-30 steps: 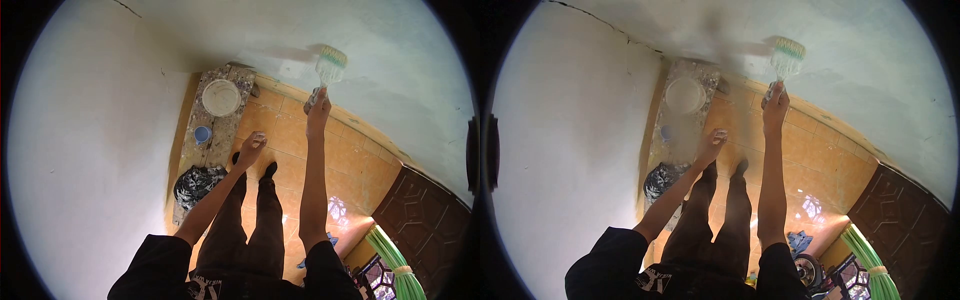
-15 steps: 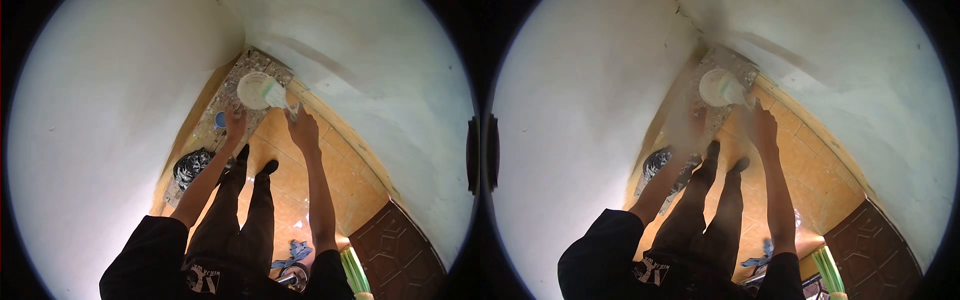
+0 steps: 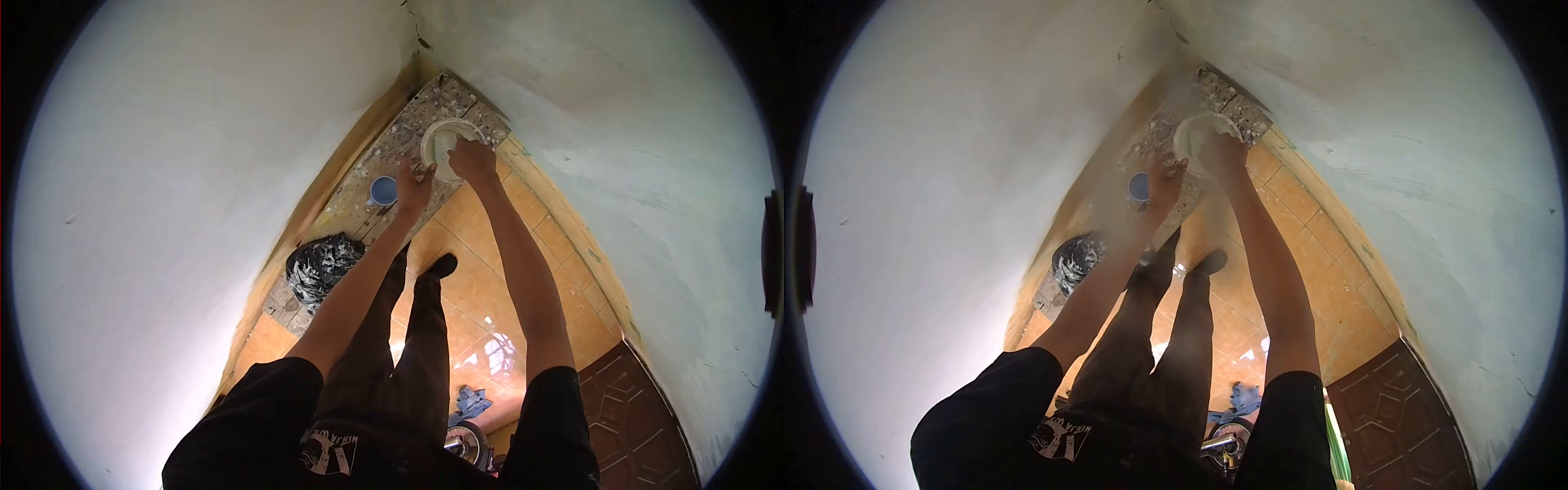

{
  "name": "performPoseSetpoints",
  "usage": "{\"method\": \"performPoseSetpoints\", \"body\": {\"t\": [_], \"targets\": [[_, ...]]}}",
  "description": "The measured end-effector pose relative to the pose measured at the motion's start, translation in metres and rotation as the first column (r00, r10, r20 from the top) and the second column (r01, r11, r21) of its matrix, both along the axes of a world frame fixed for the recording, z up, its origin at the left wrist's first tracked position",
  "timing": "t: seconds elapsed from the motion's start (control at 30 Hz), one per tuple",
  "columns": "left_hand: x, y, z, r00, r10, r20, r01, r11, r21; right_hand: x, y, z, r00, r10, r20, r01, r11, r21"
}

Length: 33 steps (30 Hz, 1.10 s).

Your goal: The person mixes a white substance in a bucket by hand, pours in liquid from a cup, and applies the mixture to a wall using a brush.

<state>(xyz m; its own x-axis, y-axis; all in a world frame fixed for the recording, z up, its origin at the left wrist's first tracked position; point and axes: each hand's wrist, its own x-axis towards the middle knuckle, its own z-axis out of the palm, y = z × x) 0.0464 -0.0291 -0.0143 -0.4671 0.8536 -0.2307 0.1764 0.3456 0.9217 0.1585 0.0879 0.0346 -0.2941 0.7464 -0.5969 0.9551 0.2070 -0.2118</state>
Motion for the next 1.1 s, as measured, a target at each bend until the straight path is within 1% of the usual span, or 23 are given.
{"method": "performPoseSetpoints", "body": {"t": [0.07,0.17,0.27,0.37,0.57,0.6,0.67,0.77,0.9,0.97,1.07,1.1], "targets": [[0.0,0.0,-0.005,1.0,-0.002,-0.014,0.003,1.0,0.025,-0.007,0.005,-0.011,0.999,-0.032,-0.008,0.032,0.999,-0.023],[0.0,0.003,0.015,1.0,-0.006,-0.021,0.006,0.999,-0.038,-0.012,0.008,-0.017,0.997,-0.071,-0.016,0.071,0.997,-0.036],[-0.001,0.001,0.003,1.0,-0.012,-0.014,0.011,0.997,-0.082,-0.017,0.014,-0.02,0.996,-0.083,-0.017,0.082,0.994,-0.078],[-0.001,0.002,0.013,0.998,-0.037,-0.053,0.032,0.996,-0.087,-0.022,0.019,-0.024,0.998,-0.06,-0.013,0.059,0.994,-0.091],[-0.004,0.0,-0.002,0.995,-0.076,-0.067,0.073,0.996,-0.046,-0.032,0.023,-0.014,0.997,-0.083,0.006,0.083,0.988,-0.128],[-0.003,-0.001,-0.003,0.996,-0.055,-0.065,0.051,0.997,-0.058,-0.031,0.023,-0.015,0.996,-0.089,0.007,0.089,0.988,-0.13],[-0.002,0.0,-0.003,0.998,-0.012,-0.064,0.007,0.997,-0.079,-0.032,0.021,-0.017,0.995,-0.098,0.005,0.098,0.987,-0.124],[-0.002,-0.002,-0.008,0.995,-0.022,-0.097,0.011,0.994,-0.111,-0.029,0.02,-0.021,0.993,-0.121,-0.001,0.12,0.985,-0.122],[-0.004,0.0,-0.009,0.998,-0.026,-0.054,0.021,0.994,-0.103,-0.027,0.016,-0.024,0.992,-0.124,0.006,0.123,0.986,-0.114],[-0.003,0.001,0.0,1.0,-0.012,-0.015,0.011,0.995,-0.095,-0.026,0.013,-0.025,0.991,-0.131,-0.002,0.13,0.988,-0.084],[-0.006,-0.001,-0.016,1.0,-0.025,0.0,0.025,0.999,-0.041,-0.026,0.003,-0.031,0.993,-0.118,-0.03,0.117,0.993,-0.034],[-0.005,0.001,-0.01,1.0,-0.016,0.009,0.016,0.998,-0.059,-0.025,0.002,-0.033,0.993,-0.114,-0.04,0.113,0.993,-0.011]]}}
